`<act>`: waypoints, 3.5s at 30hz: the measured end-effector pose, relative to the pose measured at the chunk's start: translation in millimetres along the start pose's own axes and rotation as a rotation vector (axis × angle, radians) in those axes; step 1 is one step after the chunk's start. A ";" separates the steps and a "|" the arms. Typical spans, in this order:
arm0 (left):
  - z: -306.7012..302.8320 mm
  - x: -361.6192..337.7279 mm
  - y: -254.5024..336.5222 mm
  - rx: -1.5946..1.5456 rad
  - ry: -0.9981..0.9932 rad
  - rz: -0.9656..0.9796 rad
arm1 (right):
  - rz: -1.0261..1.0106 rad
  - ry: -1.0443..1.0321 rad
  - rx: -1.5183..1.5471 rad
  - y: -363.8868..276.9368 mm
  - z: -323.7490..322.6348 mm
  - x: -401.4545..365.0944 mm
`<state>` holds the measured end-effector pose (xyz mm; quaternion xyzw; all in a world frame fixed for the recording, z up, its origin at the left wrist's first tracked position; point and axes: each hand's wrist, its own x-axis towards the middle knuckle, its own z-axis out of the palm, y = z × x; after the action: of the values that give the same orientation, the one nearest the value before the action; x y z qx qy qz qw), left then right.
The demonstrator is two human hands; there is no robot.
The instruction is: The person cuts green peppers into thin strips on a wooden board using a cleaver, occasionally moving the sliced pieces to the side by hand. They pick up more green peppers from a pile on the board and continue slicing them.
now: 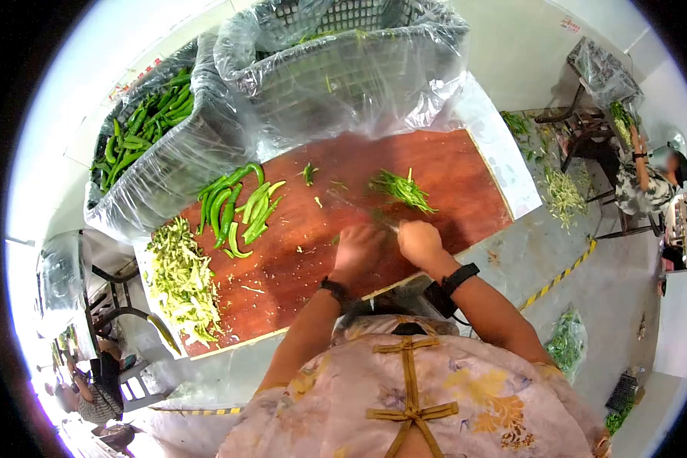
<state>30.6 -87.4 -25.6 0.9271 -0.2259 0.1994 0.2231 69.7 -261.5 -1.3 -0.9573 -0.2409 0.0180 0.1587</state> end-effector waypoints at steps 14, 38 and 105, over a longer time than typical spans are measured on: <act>4.2 -4.3 -2.7 -0.013 -0.062 -0.024 | 0.083 -0.135 -0.043 2.5 -38.0 -65.7; 1.9 -3.3 0.1 -0.102 0.070 -0.033 | 0.076 -0.131 -0.033 -4.1 -28.5 -25.5; 3.2 -10.9 -7.2 -0.126 -0.003 -0.064 | 0.123 -0.232 -0.046 -9.9 -40.3 -56.1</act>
<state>26.2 -79.7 -35.7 0.9182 -0.2085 0.1760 0.2871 20.1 -291.4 37.6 -0.9651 -0.1991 0.1330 0.1065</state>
